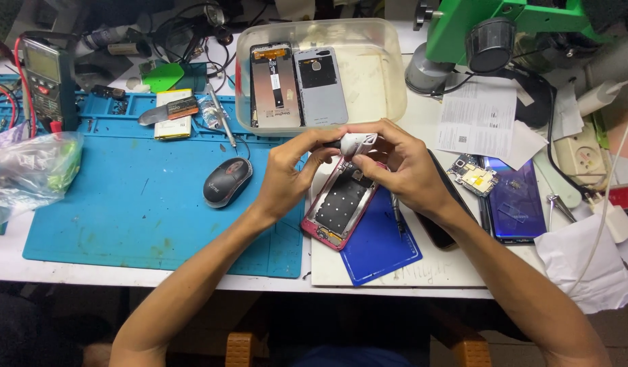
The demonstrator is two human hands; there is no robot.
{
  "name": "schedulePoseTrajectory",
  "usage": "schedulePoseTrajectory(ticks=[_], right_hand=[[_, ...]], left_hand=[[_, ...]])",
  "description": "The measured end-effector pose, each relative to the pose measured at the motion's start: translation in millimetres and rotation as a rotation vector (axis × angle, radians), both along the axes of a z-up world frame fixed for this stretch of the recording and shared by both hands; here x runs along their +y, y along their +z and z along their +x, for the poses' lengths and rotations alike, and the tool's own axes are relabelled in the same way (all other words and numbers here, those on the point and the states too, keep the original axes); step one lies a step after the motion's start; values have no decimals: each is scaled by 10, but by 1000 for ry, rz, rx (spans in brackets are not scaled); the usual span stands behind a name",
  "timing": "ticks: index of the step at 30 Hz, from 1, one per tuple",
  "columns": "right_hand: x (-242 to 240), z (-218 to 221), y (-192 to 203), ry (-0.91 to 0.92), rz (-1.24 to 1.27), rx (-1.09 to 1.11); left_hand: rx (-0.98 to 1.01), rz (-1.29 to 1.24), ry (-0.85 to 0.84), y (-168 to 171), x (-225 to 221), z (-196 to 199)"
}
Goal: Applying liquid adhesive to the edges of a smartphone frame during a repair process.
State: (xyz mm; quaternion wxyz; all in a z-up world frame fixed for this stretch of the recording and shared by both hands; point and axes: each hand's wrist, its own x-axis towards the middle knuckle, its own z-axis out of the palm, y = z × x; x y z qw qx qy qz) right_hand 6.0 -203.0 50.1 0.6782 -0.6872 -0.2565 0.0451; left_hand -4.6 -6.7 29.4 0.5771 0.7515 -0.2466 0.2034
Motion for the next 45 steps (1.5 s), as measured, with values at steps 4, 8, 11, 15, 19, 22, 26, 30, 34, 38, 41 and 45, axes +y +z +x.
schedulePoseTrajectory(ticks=[4, 8, 11, 15, 19, 22, 26, 30, 34, 38, 41, 45], right_hand=[[-26, 15, -119, -11, 23, 11], [40, -23, -26, 18, 32, 16], [-5, -10, 0, -21, -81, -145], [-91, 60, -23, -133, -370, -693], [-116, 95, -110, -200, -461, -935], [-116, 95, -105, -199, -409, -920], [-140, 106, -76, -203, -341, -798], [-144, 124, -91, -207, -315, -802], [-289, 244, -123, -250, -269, -785], [-339, 287, -41, -434, -259, -812], [-314, 285, -35, -443, -258, -802], [-316, 281, -23, -465, -265, -776]], left_hand=[[-166, 243, 108, -32, 20, 32], [-228, 461, 170, -67, 110, 70], [-132, 395, 117, -120, 117, 109], [205, 147, -91, -23, 94, 109], [719, -240, -361, 64, 88, 105], [769, -194, -372, 171, 126, 96], [459, -56, -387, 189, 167, 105], [431, 9, -352, 25, 193, 176], [458, -86, -240, 58, 402, 298], [149, 399, 127, 216, 395, 441], [57, 717, 273, 214, 321, 546], [45, 933, 372, 392, 94, 459]])
